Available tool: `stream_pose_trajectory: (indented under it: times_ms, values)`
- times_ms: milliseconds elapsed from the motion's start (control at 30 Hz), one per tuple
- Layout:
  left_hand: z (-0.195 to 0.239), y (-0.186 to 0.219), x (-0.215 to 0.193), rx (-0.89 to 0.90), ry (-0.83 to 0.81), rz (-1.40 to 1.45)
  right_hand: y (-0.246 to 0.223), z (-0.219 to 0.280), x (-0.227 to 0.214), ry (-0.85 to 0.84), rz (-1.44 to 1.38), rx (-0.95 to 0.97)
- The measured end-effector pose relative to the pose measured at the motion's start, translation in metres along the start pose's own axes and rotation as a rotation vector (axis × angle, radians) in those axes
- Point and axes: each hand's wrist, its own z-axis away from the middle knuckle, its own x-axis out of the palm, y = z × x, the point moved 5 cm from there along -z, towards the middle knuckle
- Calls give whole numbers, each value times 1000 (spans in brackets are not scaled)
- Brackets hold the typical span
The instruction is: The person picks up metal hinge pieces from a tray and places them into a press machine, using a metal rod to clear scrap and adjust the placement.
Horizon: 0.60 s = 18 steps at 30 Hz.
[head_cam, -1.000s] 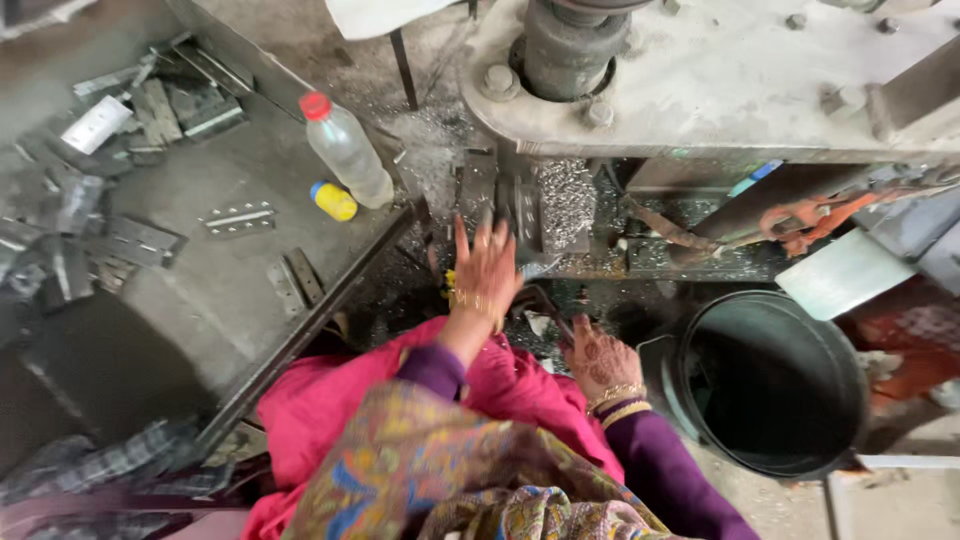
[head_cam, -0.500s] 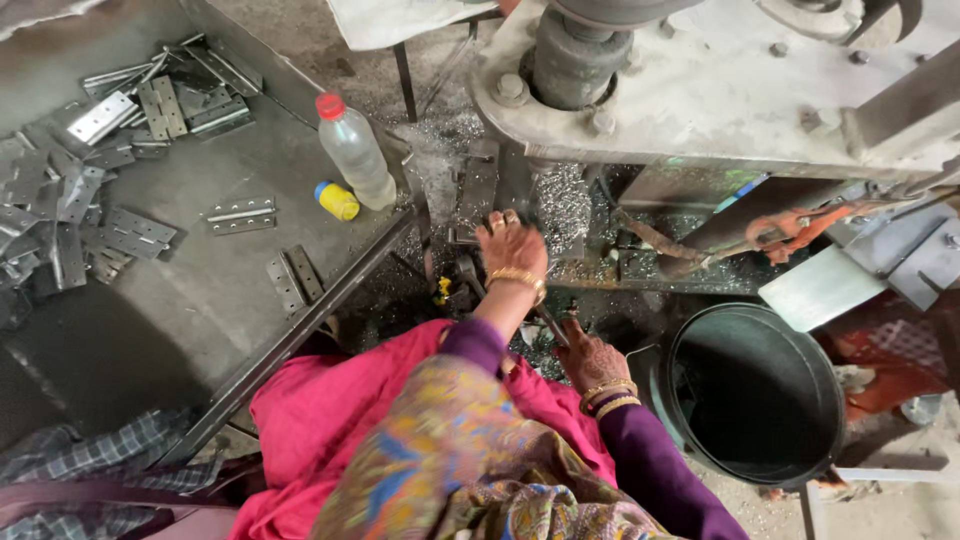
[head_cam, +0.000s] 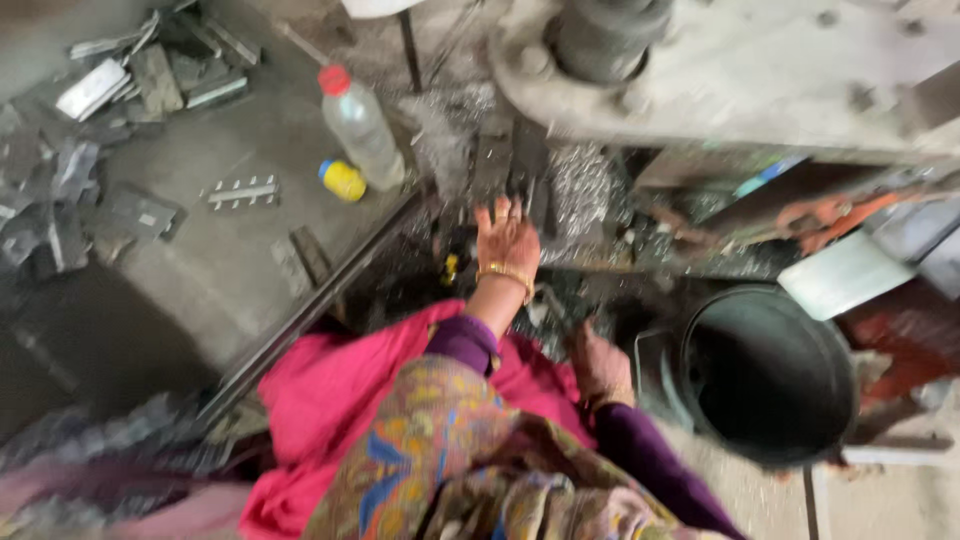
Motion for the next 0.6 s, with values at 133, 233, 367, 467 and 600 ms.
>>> stream_pose_trajectory:
  times_ms: [133,233,367,467,600]
  values:
    - [6,-2,6,44,-170,37,12,-27,4,-6,-24,-131]
    - [-1,-1,6,47,-31,-68,17,-37,17,-21,18,-114]
    - [-11,3,9,22,51,8,24,-19,28,46,-92,-37]
    - [-9,-12,13,40,-47,71,13,-17,23,-62,-102,-35]
    - [-18,-3,11,-2,-104,30,9,-16,-1,-28,-12,-90]
